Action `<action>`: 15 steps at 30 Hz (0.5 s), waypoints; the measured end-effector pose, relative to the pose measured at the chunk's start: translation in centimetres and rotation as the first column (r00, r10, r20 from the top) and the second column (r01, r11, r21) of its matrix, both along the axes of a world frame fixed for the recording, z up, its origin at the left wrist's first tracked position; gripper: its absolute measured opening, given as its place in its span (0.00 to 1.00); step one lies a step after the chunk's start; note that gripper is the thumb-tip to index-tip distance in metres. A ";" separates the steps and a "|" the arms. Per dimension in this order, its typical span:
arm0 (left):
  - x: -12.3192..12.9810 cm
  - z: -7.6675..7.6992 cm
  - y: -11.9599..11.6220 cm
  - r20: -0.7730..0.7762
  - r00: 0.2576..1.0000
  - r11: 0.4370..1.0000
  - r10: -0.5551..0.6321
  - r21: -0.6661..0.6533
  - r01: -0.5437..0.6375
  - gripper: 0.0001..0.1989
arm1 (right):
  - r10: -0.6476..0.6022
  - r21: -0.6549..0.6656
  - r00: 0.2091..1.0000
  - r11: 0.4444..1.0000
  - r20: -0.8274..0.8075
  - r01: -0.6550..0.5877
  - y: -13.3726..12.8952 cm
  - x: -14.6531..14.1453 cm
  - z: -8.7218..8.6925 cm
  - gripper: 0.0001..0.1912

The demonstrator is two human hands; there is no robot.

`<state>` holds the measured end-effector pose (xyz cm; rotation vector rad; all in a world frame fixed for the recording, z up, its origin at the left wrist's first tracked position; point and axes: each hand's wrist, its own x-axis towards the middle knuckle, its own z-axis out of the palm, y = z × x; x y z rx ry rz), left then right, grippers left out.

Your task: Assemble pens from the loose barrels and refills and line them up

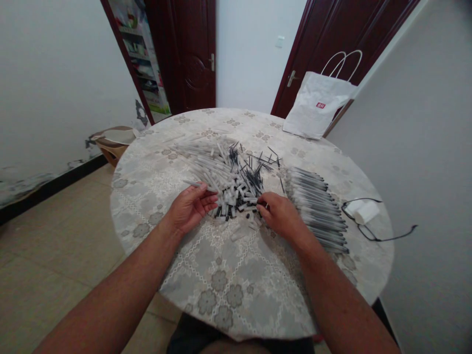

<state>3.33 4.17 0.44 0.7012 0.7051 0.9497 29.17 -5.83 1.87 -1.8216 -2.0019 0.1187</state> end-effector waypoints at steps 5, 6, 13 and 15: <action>0.1 0.1 0.0 -0.026 1.000 1.000 0.003 0.014 -0.003 0.10 | 0.065 -0.161 0.988 0.986 0.140 -0.042 -0.8 -0.2 0.3 0.07; 0.1 0.1 0.0 -0.029 1.000 1.000 0.003 0.018 -0.002 0.10 | 0.045 -0.172 0.983 0.985 0.178 -0.014 -0.9 -0.2 0.3 0.08; 0.0 -0.1 -0.1 -0.028 0.999 0.999 -0.017 0.034 0.018 0.11 | -0.051 -0.220 0.952 0.968 0.302 0.121 -0.8 0.5 0.0 0.07; 0.1 -0.1 -0.1 -0.041 0.999 0.999 -0.020 0.043 0.022 0.11 | -0.057 -0.229 0.957 0.965 0.286 0.126 -0.7 0.4 0.1 0.06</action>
